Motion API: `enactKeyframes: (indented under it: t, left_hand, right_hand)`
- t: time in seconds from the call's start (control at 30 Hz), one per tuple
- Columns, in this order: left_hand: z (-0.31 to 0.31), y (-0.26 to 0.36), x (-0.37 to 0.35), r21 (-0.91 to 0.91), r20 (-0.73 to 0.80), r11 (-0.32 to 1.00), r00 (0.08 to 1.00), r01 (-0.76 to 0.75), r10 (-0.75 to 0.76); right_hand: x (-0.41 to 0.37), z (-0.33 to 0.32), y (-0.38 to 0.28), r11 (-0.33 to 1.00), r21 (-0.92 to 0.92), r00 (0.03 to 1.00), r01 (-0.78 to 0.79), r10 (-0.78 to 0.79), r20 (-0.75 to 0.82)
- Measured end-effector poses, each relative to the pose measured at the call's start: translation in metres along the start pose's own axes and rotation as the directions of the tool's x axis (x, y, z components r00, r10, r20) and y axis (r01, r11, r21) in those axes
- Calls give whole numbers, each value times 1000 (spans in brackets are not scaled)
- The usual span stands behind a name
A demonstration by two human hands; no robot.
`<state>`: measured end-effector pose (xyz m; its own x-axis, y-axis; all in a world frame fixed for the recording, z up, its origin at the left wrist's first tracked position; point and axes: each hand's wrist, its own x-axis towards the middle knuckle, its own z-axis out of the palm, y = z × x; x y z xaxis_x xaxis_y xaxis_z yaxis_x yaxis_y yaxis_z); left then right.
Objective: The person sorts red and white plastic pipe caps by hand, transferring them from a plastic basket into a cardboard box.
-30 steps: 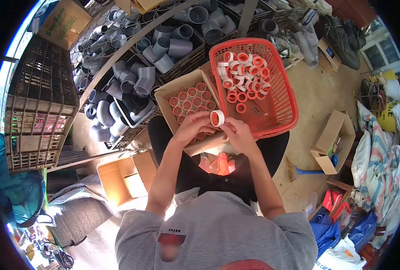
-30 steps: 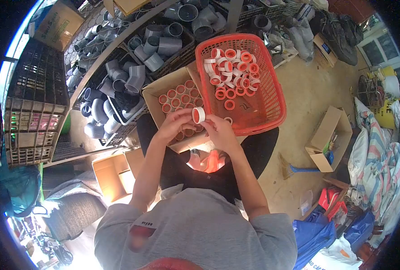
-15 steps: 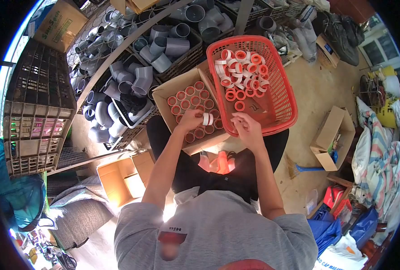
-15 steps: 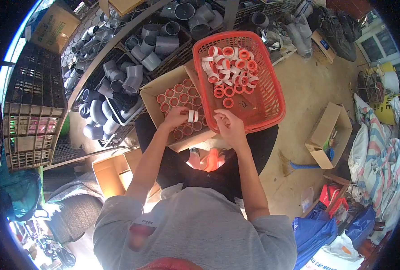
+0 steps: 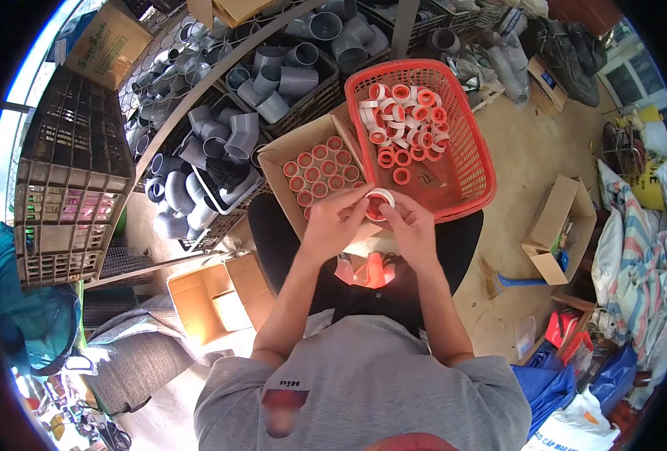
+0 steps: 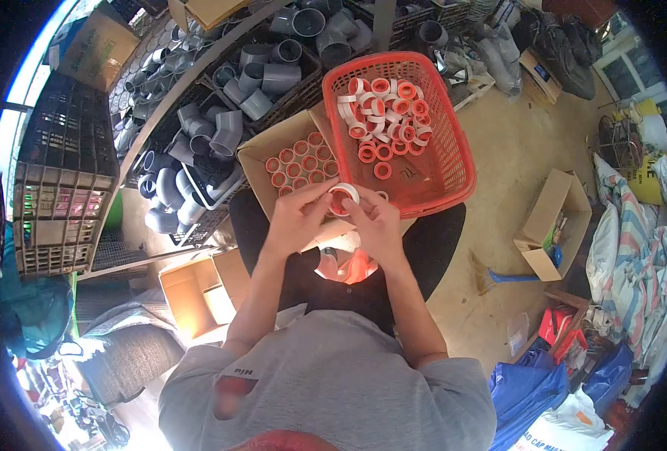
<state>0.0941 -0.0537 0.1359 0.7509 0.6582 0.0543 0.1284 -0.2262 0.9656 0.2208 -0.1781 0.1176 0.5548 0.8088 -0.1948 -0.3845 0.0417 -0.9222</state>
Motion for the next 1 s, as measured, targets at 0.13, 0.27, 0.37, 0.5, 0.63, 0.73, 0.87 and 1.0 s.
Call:
enactKeyframes:
  t: [0.13,0.27,0.37,0.5,0.63,0.73,0.87,1.0]
  left_hand:
    - [-15,18,-5,-190,107,973,988,131,-112]
    - [-15,30,-10,-432,46,900,998,53,-36]
    - [-10,37,-15,-483,30,876,999,2,14]
    - [-7,59,-20,-508,-1,860,999,-46,53]
    - [-11,66,-21,-435,25,883,978,-176,207]
    - [-10,74,-23,-1,-57,920,918,-393,392]
    - [-10,83,-24,286,-42,617,634,-733,772]
    - [-8,84,-20,192,-29,657,665,-729,746]
  right_hand:
    - [-15,1,-14,985,171,999,-11,3,48]
    - [-27,-3,-18,983,171,989,72,-93,113]
    - [-31,-8,-27,986,94,985,139,-148,94]
    - [-33,-12,-48,985,40,975,169,-173,136]
    - [-42,-2,-70,960,-30,947,278,-269,174]
    - [-48,2,-81,871,-159,882,465,-440,169]
    - [-52,-5,-95,397,-447,568,802,-739,362]
    - [-47,-7,-93,417,-454,586,787,-736,339]
